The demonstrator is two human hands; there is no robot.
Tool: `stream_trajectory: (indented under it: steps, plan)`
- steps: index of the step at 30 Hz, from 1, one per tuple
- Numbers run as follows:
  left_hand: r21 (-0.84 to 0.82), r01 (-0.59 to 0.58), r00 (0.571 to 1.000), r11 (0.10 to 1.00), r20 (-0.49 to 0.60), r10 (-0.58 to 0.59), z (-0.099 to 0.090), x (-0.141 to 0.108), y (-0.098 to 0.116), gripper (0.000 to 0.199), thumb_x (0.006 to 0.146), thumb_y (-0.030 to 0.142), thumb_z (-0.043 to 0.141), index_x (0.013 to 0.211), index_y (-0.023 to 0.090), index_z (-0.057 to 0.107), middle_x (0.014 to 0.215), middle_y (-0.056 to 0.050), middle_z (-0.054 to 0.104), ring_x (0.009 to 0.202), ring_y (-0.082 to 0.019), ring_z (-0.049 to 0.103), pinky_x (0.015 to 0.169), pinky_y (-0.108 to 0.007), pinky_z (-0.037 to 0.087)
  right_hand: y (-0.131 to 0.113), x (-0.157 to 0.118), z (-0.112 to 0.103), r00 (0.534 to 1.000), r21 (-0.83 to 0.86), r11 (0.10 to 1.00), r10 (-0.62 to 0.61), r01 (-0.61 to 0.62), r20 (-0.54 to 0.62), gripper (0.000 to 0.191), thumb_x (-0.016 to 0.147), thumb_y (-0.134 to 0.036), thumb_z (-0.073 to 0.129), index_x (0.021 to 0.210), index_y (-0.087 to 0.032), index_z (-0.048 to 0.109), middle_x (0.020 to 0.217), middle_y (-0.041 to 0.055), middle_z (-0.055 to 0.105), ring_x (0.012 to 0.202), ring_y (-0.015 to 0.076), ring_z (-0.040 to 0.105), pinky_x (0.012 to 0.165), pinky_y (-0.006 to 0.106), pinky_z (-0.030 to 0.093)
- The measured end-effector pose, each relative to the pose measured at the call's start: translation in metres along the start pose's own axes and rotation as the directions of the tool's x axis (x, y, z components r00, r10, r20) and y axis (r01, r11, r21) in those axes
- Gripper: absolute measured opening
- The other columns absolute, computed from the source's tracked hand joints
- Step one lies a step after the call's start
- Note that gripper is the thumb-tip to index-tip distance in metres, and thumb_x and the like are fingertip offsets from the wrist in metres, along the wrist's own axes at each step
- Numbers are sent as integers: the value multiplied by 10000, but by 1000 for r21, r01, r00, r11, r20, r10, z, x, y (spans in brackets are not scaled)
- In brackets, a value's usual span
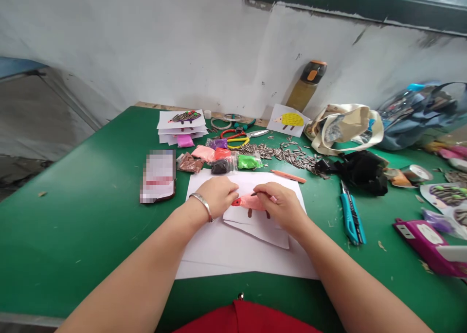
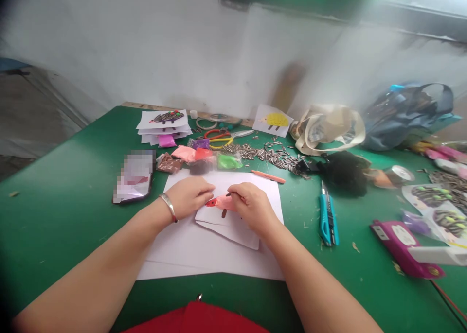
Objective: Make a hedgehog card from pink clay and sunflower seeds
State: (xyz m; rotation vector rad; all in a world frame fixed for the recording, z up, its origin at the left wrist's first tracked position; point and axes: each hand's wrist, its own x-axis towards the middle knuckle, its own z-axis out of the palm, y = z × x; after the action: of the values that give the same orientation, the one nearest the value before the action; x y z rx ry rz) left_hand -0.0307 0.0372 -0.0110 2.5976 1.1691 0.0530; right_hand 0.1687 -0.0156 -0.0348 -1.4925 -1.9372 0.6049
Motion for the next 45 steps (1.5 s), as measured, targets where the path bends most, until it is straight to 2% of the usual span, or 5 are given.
stream_trajectory:
  steps: [4, 10, 18, 24, 45]
  plan:
    - [-10, -4, 1000, 1000, 16, 4, -1, 0, 0, 272, 860, 245, 425, 637, 189, 570, 640, -18, 587, 642, -167, 517, 559, -287, 279, -10, 6, 0, 998, -14, 999, 44, -43, 53, 220, 859, -184, 455, 888, -236, 667, 921, 7, 701, 876, 173, 617, 770, 290, 449]
    - [-28, 4, 1000, 1000, 31, -4, 0, 0, -4, 232, 836, 214, 430, 655, 189, 572, 684, -22, 618, 663, -168, 527, 571, -284, 292, -20, 19, 5, 994, -32, 999, -36, 40, 104, 197, 858, -183, 470, 824, -237, 657, 856, 1, 681, 816, 161, 592, 727, 275, 436]
    - [-71, 10, 999, 997, 53, -6, 3, 2, -7, 227, 845, 248, 442, 649, 189, 541, 702, -21, 615, 682, -173, 519, 590, -291, 294, -8, 9, 17, 992, 19, 997, -74, 72, 106, 198, 831, -106, 507, 833, -241, 651, 763, -23, 675, 786, 155, 575, 718, 268, 425]
    - [-66, 18, 998, 998, 67, -14, 2, 3, -5, 234, 845, 258, 461, 633, 182, 525, 666, -18, 583, 648, -162, 488, 577, -289, 272, -7, 9, 15, 986, -102, 982, -154, 160, 70, 183, 838, -112, 523, 852, -231, 661, 782, 0, 680, 780, 171, 564, 724, 295, 401]
    - [-61, -7, 999, 998, 46, 10, 6, 4, -7, 215, 846, 268, 473, 658, 183, 534, 708, -18, 603, 702, -169, 522, 614, -291, 313, -6, 8, 21, 977, -215, 962, -136, 170, 165, 168, 883, -176, 507, 819, -223, 654, 752, 18, 633, 781, 180, 509, 722, 309, 332]
